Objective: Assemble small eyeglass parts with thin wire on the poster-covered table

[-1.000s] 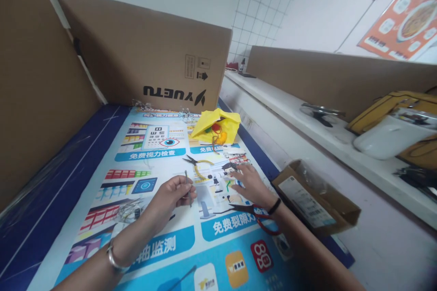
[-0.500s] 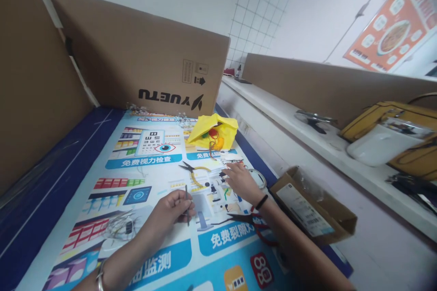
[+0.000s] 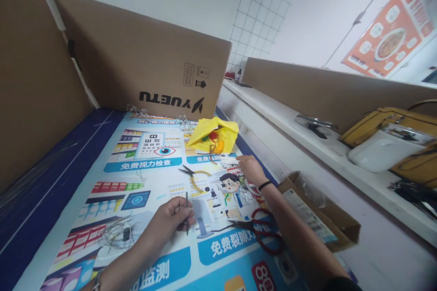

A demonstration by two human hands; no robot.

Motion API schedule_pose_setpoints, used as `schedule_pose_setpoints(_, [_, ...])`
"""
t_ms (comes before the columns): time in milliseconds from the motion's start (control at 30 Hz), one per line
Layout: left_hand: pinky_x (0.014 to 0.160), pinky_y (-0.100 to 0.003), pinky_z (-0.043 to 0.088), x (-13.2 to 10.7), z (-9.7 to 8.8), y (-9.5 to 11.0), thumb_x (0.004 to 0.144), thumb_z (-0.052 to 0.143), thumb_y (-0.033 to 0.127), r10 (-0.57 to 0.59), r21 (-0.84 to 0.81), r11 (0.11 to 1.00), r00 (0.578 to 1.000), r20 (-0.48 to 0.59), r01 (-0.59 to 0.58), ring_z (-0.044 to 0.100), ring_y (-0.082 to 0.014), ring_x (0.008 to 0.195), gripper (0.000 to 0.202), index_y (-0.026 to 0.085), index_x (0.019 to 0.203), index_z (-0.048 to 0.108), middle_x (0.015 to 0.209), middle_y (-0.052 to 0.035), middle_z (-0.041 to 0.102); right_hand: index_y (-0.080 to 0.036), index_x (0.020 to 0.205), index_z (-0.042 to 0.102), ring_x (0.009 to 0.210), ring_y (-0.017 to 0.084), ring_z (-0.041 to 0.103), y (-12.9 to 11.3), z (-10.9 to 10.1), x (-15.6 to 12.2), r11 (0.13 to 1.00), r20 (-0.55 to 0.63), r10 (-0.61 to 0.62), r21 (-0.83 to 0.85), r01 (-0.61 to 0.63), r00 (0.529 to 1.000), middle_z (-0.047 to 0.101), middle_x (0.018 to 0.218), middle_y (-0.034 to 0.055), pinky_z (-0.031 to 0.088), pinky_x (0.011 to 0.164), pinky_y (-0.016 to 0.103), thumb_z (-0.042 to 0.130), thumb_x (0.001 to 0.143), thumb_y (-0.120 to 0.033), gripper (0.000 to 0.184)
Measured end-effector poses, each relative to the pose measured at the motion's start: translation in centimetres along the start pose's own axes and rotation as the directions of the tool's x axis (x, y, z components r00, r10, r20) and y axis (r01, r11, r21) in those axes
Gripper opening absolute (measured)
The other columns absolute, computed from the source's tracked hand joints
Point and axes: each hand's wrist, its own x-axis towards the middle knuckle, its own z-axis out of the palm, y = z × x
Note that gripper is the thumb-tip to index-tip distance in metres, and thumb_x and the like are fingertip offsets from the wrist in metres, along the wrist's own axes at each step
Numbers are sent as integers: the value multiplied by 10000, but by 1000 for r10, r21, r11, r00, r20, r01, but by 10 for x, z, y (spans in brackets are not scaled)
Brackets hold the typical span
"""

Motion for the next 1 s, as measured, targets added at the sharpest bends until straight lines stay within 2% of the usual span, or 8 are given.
schedule_pose_setpoints(133, [512, -221, 389, 3, -5, -6, 593, 742, 464, 36, 21, 999, 999, 17, -36, 587, -136, 561, 388, 155, 739, 560, 629, -23, 636, -159, 937, 666, 932, 172, 543, 8, 8, 30, 999, -3, 42, 16, -42, 999, 655, 920, 89, 341, 868, 263, 472, 809, -138, 233])
schedule_pose_setpoints(333, [514, -223, 372, -2, -2, 3, 625, 726, 450, 55, 41, 998, 998, 25, -56, 545, -124, 531, 351, 154, 723, 565, 598, -27, 632, -141, 838, 675, 953, 182, 530, 25, 9, 45, 993, -51, 89, 88, -84, 995, 655, 934, 94, 347, 859, 254, 469, 771, -109, 219])
schedule_pose_setpoints(433, [509, -220, 362, -4, 1, 7, 617, 727, 460, 33, 45, 998, 999, 36, -35, 515, -113, 506, 355, 157, 699, 561, 590, -29, 635, -154, 852, 670, 930, 170, 552, 34, 0, 49, 982, -79, 112, 161, -98, 991, 666, 936, 67, 366, 833, 238, 461, 767, -124, 228])
schedule_pose_setpoints(567, [507, -221, 361, -1, 0, 4, 589, 738, 486, 13, 43, 999, 999, 38, -14, 524, -121, 517, 387, 157, 694, 562, 595, -36, 636, -181, 924, 658, 841, 150, 592, 41, -8, 58, 949, -122, 194, 275, -154, 974, 682, 920, 37, 406, 713, 213, 420, 786, -162, 276])
schedule_pose_setpoints(767, [505, -226, 371, 5, -6, -8, 611, 731, 472, 17, 49, 999, 999, 30, -18, 528, -124, 510, 368, 151, 723, 590, 615, -52, 646, -171, 973, 654, 816, 160, 611, 49, 2, 79, 884, -146, 352, 377, -277, 924, 692, 894, 41, 433, 685, 224, 432, 795, -226, 290])
schedule_pose_setpoints(900, [505, -228, 371, 5, -7, -10, 598, 740, 480, 16, 40, 999, 1000, 26, -17, 542, -134, 529, 380, 153, 722, 591, 624, -46, 641, -178, 1012, 643, 868, 171, 613, 53, 8, 87, 864, -147, 410, 378, -332, 900, 688, 936, 46, 439, 725, 238, 437, 809, -256, 300])
schedule_pose_setpoints(1000, [495, -224, 362, 5, -6, -10, 612, 726, 491, 19, 55, 998, 1000, 21, -20, 522, -124, 505, 381, 154, 728, 590, 597, -44, 638, -172, 1040, 639, 939, 211, 601, 55, 11, 90, 859, -149, 448, 346, -378, 882, 673, 1003, 87, 434, 764, 277, 417, 809, -231, 326])
